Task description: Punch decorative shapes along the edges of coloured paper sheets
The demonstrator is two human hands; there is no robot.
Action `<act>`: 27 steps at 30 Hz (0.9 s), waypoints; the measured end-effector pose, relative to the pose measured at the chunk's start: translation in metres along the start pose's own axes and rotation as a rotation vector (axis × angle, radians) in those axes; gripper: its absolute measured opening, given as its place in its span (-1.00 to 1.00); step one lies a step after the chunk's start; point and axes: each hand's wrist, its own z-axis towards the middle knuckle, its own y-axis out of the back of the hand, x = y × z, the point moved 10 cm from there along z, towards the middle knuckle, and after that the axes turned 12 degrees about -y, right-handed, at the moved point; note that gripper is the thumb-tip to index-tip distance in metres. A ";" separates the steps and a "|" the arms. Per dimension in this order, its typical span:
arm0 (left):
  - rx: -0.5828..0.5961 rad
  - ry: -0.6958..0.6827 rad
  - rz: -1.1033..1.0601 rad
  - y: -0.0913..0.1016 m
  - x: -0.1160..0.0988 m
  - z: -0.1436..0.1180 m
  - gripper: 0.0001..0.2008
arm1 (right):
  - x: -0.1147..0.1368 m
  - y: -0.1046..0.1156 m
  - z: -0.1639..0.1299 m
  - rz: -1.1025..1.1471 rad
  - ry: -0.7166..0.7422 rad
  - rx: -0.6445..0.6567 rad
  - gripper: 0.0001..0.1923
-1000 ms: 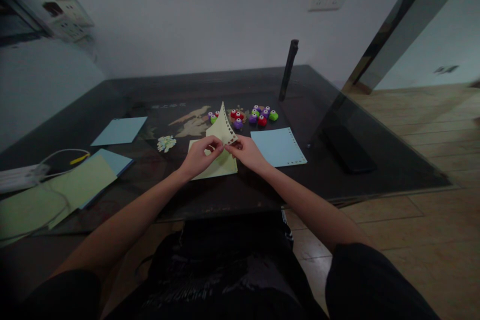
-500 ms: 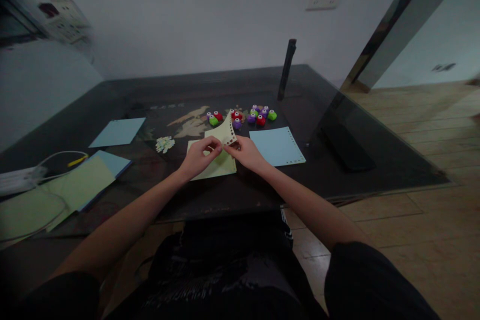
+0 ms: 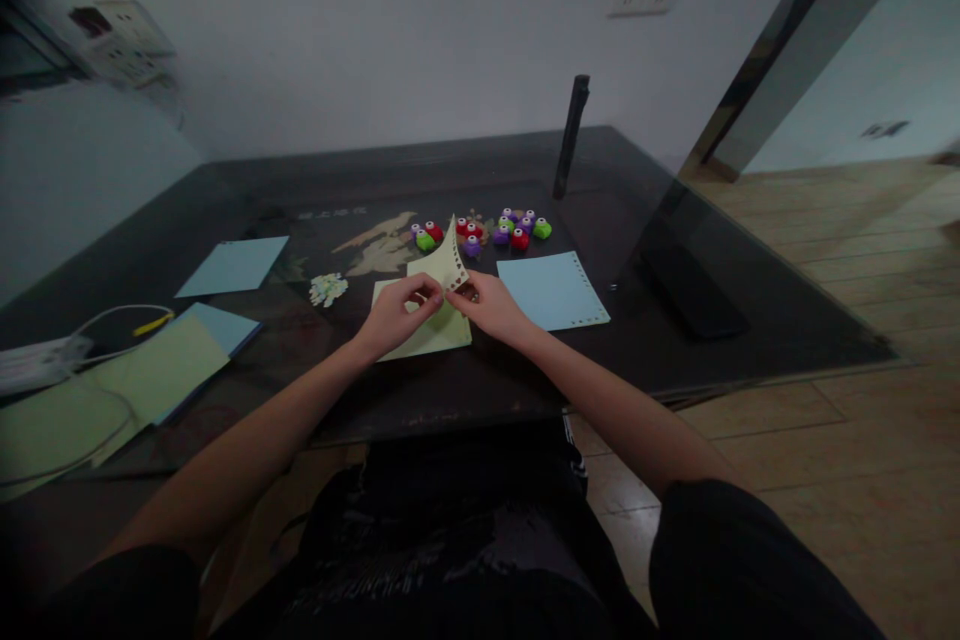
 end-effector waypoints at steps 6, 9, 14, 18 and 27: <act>-0.003 -0.015 0.021 0.000 -0.003 0.000 -0.90 | 0.001 0.001 -0.001 -0.021 0.003 -0.009 -0.79; -0.012 -0.025 0.027 0.001 -0.004 0.000 -0.90 | 0.001 0.001 -0.001 -0.012 0.002 -0.013 -0.79; -0.026 -0.027 0.022 0.001 -0.003 -0.001 -0.89 | -0.001 -0.001 0.000 0.063 -0.003 0.005 -0.76; -0.051 -0.027 0.026 0.003 -0.004 -0.001 -0.89 | -0.004 -0.005 0.000 0.163 -0.040 0.034 -0.76; -0.084 -0.013 -0.001 0.003 0.000 -0.002 -0.88 | -0.010 -0.008 -0.001 0.317 -0.109 0.020 -0.75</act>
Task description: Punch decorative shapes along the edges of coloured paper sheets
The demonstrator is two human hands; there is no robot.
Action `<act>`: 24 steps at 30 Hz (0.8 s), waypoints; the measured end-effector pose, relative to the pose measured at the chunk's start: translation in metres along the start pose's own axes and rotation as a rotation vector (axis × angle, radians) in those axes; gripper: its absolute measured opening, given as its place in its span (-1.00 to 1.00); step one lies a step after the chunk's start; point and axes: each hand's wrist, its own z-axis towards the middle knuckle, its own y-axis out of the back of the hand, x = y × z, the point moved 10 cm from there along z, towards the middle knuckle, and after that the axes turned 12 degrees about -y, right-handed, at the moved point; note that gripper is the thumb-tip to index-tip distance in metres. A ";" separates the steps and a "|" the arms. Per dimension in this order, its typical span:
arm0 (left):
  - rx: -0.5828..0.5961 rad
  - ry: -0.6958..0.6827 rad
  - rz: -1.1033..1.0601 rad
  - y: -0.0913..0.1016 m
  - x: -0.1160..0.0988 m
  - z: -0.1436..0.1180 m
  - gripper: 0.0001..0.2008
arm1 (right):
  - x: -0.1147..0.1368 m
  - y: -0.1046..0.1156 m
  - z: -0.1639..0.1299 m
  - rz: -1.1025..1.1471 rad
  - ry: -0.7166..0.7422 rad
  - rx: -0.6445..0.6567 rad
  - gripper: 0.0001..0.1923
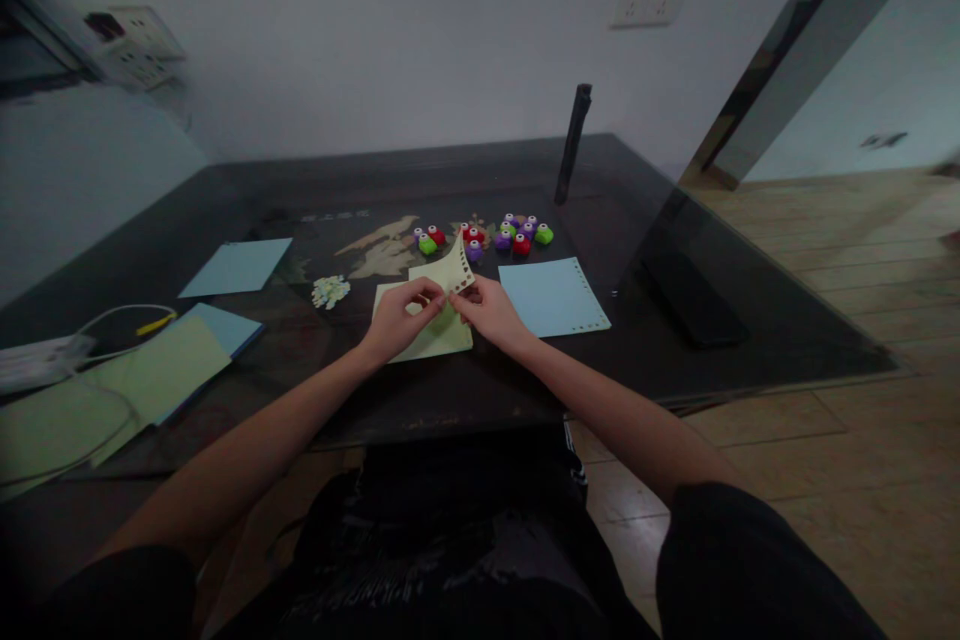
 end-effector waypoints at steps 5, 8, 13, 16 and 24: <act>-0.026 0.051 -0.064 -0.001 0.007 -0.002 -0.88 | -0.002 0.000 0.001 0.015 -0.015 -0.007 -0.75; -0.043 0.092 -0.122 -0.003 0.012 -0.003 -0.88 | -0.003 0.000 0.001 0.025 -0.025 -0.012 -0.76; -0.048 0.147 -0.208 -0.008 0.022 -0.005 -0.87 | -0.008 0.000 0.002 0.047 -0.057 -0.013 -0.76; -0.058 0.176 -0.274 -0.011 0.027 -0.006 -0.86 | -0.009 0.000 0.002 0.052 -0.061 -0.014 -0.76; -0.080 0.227 -0.395 -0.015 0.032 -0.008 -0.85 | -0.008 0.000 0.002 0.048 -0.060 -0.019 -0.75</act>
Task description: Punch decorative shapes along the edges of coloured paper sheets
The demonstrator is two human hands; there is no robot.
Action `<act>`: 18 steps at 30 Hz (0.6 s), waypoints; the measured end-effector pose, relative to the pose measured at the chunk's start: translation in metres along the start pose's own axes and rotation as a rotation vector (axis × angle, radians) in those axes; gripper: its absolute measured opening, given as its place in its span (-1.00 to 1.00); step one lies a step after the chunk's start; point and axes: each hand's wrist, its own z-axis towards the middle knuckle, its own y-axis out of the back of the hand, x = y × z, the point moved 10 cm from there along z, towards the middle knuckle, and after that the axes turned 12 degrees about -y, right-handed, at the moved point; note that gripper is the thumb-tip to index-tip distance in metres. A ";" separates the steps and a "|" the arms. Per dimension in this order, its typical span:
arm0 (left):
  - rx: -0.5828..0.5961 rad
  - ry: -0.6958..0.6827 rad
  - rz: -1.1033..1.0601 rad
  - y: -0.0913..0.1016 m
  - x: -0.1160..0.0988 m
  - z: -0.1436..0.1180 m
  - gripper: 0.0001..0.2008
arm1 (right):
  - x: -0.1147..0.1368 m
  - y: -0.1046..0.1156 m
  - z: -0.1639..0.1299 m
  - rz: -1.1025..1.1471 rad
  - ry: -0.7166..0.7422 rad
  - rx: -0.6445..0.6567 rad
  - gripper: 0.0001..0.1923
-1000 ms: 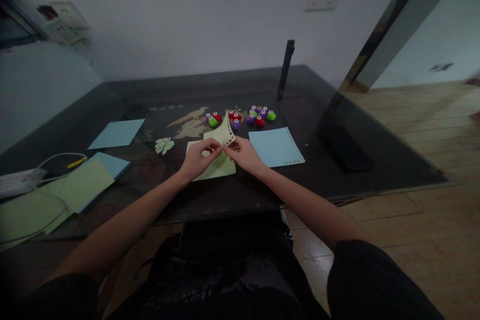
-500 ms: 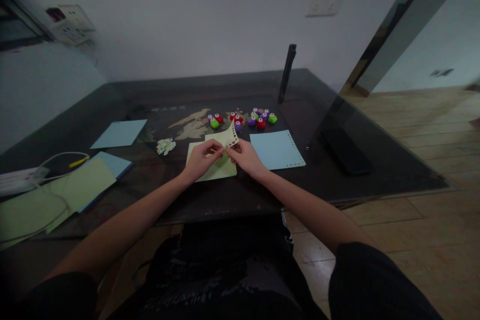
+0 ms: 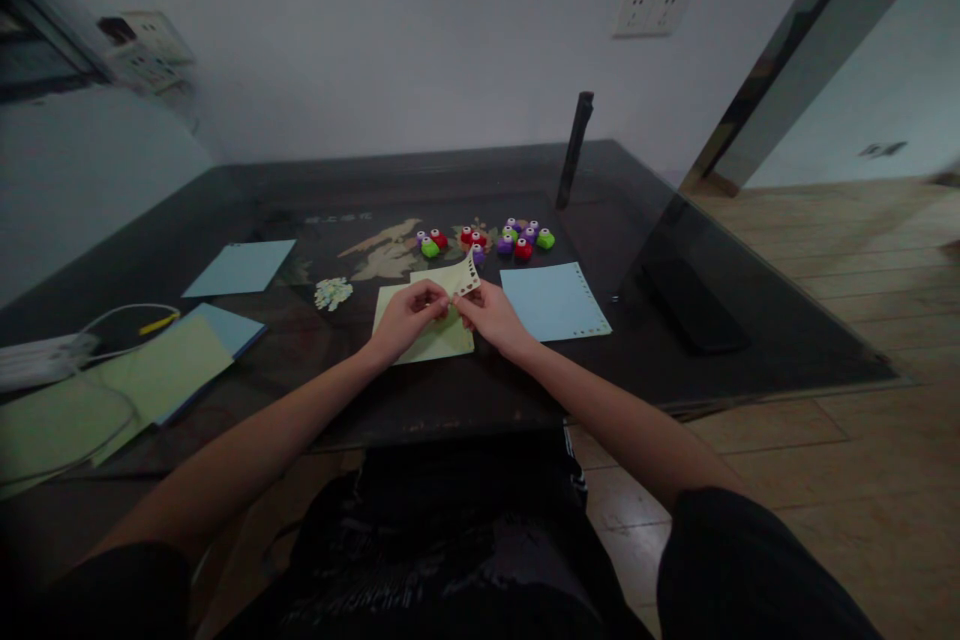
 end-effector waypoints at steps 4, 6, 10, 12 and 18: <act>-0.007 0.008 -0.009 -0.001 0.000 -0.001 -0.85 | 0.000 -0.001 0.000 -0.006 -0.001 0.007 -0.76; -0.012 0.008 -0.010 -0.001 0.000 -0.001 -0.85 | 0.000 -0.002 0.000 -0.007 -0.002 0.012 -0.76; -0.007 0.006 -0.015 -0.002 -0.001 -0.001 -0.84 | 0.000 -0.002 0.000 -0.011 0.004 0.013 -0.76; -0.017 0.001 -0.016 -0.001 -0.001 -0.001 -0.85 | 0.000 0.001 0.001 -0.010 0.005 0.005 -0.76; -0.117 0.000 -0.039 0.014 0.003 0.002 -0.85 | 0.002 0.009 0.003 -0.021 0.016 -0.018 -0.78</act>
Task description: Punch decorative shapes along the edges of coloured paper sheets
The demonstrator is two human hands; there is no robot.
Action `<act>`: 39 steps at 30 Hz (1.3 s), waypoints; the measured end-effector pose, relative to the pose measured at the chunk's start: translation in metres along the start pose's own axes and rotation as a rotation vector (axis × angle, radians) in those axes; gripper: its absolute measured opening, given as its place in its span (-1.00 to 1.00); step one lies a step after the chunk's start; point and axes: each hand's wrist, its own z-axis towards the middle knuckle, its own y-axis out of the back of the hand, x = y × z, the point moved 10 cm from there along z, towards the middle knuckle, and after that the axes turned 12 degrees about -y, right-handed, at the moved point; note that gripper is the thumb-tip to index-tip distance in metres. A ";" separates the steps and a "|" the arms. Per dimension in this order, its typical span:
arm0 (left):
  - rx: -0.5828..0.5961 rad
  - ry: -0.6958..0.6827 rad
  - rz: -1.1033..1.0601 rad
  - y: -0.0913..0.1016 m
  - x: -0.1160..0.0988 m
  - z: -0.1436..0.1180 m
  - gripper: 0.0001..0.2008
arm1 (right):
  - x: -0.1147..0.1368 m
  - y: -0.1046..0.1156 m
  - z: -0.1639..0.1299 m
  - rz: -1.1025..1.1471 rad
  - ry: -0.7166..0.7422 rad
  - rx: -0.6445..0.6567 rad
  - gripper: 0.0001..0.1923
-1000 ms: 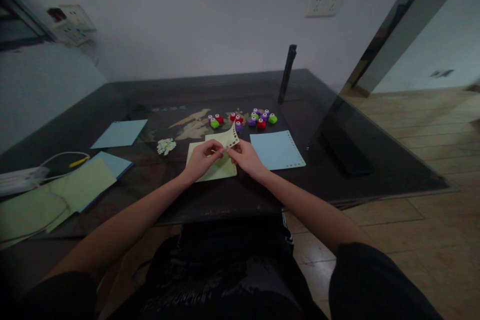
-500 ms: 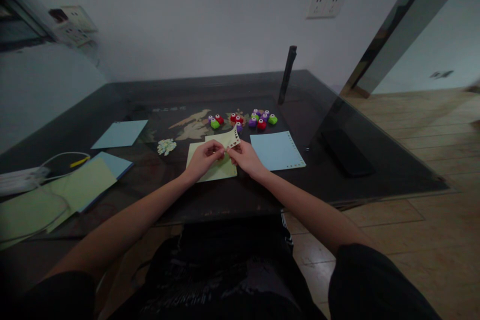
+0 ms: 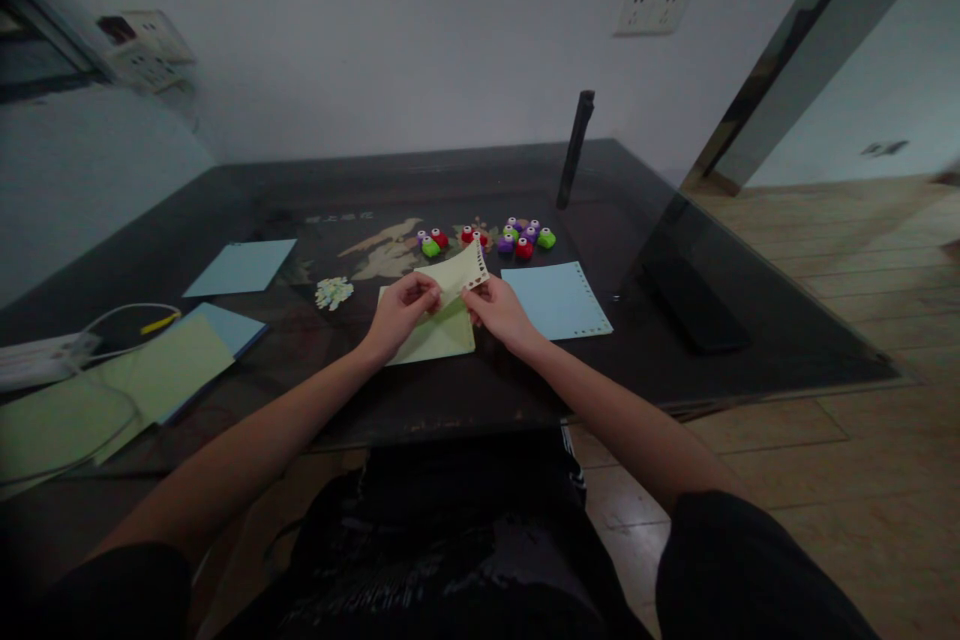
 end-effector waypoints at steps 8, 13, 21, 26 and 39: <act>-0.033 -0.011 0.017 0.007 -0.003 0.004 -0.87 | 0.035 0.018 -0.010 -0.054 0.200 -0.068 -0.75; 0.037 -0.007 0.164 0.007 0.007 0.007 -0.90 | 0.056 0.045 -0.017 0.043 0.329 -0.164 -0.72; 0.366 -0.141 0.491 -0.039 -0.001 0.013 -0.91 | 0.070 0.086 -0.023 0.183 0.423 -0.312 -0.75; 0.418 -0.196 0.653 -0.062 0.002 0.023 -0.89 | 0.078 0.109 -0.028 0.173 0.466 -0.416 -0.71; 0.350 -0.268 0.663 -0.060 -0.002 0.023 -0.83 | 0.074 0.107 -0.025 0.226 0.440 -0.370 -0.70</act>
